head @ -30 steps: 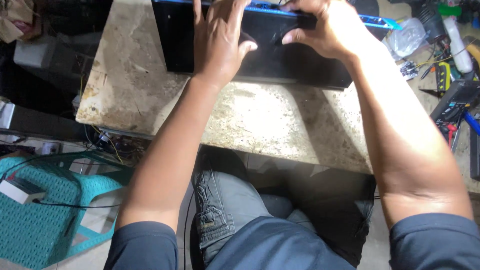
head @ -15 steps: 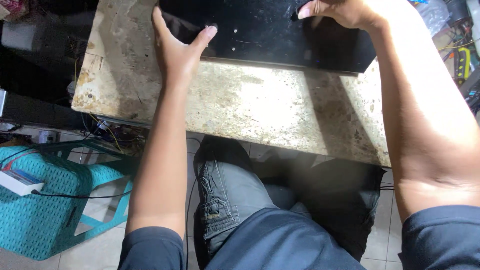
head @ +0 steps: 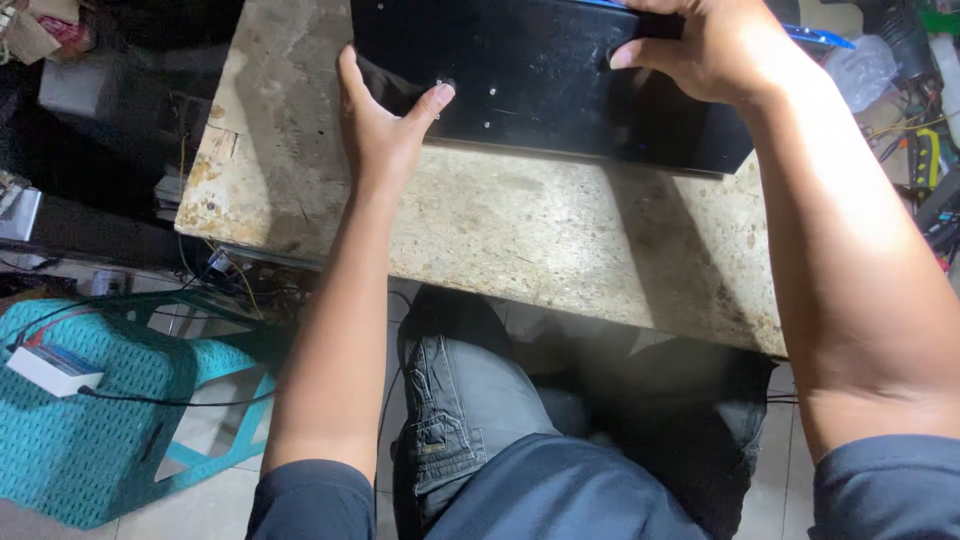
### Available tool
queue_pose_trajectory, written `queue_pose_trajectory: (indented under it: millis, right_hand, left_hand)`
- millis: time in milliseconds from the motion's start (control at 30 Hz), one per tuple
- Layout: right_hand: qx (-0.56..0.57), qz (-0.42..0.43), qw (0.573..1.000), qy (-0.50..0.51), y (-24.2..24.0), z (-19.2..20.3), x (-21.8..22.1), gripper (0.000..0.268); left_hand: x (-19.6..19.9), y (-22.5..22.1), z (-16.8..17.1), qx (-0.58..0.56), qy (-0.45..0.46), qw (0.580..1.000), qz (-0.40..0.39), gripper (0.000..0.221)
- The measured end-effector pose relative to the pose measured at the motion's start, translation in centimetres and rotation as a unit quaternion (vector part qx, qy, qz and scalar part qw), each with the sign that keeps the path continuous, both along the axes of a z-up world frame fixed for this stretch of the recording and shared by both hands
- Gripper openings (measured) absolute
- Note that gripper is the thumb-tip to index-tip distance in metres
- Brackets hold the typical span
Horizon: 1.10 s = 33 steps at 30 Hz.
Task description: Assembling an electronic device by fitting and securing the front panel to the chassis
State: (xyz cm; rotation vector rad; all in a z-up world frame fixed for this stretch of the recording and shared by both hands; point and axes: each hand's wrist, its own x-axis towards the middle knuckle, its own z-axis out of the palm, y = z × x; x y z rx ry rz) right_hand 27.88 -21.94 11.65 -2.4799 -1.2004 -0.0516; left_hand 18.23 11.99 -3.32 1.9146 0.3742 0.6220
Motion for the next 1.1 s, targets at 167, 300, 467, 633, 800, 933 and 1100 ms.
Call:
queue_pose_trajectory:
  millis: [167,300,467,633,800,933,1100]
  right_hand:
    - [0.094,-0.037,0.992,0.070,0.3,-0.6,0.3,0.051]
    - [0.046,-0.039,0.998,0.015,1.2,1.1,-1.4,0.056]
    - [-0.032,-0.105,0.994,-0.025,0.9,0.4,-1.1,0.062]
    - [-0.026,-0.114,0.993,-0.026,1.3,0.7,-1.7,0.079]
    - [-0.012,-0.123,0.992,0.004,2.2,1.6,-3.1,0.086]
    - [0.003,-0.102,0.994,-0.031,1.4,0.6,-2.5,0.083]
    - [0.020,-0.046,0.996,-0.070,1.2,0.4,-2.3,0.080]
  left_hand:
    - [-1.2,-0.4,2.2,-0.004,0.031,0.999,-0.008,0.109]
    - [-0.5,-0.5,1.1,-0.088,0.009,0.995,-0.046,0.115]
    - [-0.5,-0.3,1.3,-0.008,0.065,0.998,-0.013,0.116]
    - [-1.5,-0.8,3.3,-0.045,0.108,0.993,-0.029,0.115]
    - [-0.9,-0.5,2.1,-0.018,0.083,0.996,-0.015,0.116]
    - [-1.5,-0.8,3.1,-0.019,0.100,0.995,-0.016,0.114]
    - [-1.5,-0.8,3.0,-0.036,0.093,0.995,-0.024,0.113]
